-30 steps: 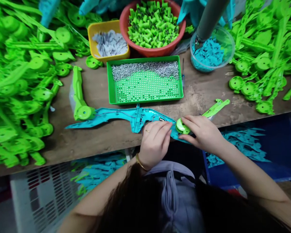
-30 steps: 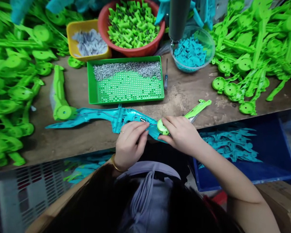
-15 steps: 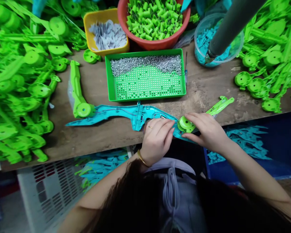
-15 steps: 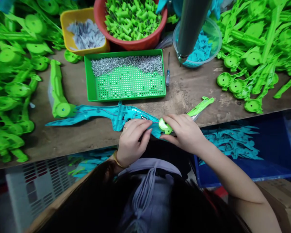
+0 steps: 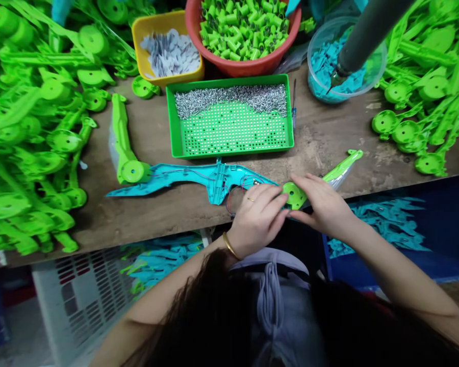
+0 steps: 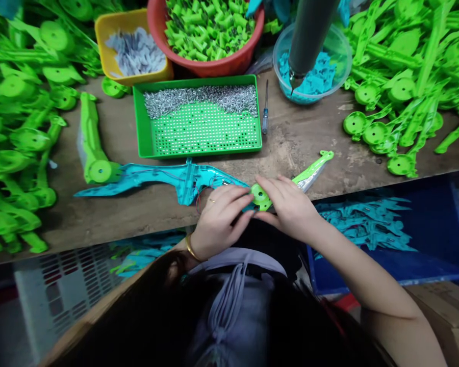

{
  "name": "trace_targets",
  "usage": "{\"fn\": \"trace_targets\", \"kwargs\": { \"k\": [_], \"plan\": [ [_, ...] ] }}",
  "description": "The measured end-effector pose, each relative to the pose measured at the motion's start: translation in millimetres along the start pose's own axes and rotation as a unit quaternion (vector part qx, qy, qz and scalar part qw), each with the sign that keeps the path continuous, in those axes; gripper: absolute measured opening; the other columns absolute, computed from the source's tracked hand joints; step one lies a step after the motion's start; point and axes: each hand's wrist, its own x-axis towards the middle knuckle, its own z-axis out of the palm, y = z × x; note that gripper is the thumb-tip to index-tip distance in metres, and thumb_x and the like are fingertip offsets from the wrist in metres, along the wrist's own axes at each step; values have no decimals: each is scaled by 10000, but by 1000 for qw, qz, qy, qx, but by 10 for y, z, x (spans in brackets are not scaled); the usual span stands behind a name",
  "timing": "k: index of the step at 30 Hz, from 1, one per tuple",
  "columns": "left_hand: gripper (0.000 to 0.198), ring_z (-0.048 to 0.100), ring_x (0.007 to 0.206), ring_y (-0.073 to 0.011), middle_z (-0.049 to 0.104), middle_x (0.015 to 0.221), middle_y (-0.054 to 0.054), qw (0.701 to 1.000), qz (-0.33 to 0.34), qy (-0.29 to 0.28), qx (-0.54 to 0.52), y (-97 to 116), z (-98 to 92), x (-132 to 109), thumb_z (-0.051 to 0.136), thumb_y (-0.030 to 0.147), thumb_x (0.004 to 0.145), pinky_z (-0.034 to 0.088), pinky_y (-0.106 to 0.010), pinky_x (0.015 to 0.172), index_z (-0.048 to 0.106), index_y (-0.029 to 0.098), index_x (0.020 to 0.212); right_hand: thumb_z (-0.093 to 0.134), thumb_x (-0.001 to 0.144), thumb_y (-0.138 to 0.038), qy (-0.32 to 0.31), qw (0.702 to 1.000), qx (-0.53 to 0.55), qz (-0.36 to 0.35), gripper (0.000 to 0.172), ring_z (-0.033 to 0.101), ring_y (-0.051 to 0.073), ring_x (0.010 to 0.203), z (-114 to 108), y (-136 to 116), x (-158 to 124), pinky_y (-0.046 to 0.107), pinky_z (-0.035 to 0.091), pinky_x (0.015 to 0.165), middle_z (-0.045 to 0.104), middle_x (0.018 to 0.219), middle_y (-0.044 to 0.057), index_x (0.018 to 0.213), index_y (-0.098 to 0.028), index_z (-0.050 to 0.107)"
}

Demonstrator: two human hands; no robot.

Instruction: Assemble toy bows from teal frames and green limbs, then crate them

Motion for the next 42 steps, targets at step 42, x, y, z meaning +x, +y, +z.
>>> {"fn": "trace_targets", "kwargs": {
  "k": [42],
  "plan": [
    [248,684,952,-213,740,961,-68,983,170,-68,31,131,97,365,578,403,901,472,-392,971,673,176,930,805,630,-427,170,778,455,398,505,674,168,689,-634,881,-215,332,563,630,631,731,-40,942,-250,450]
  ]
}}
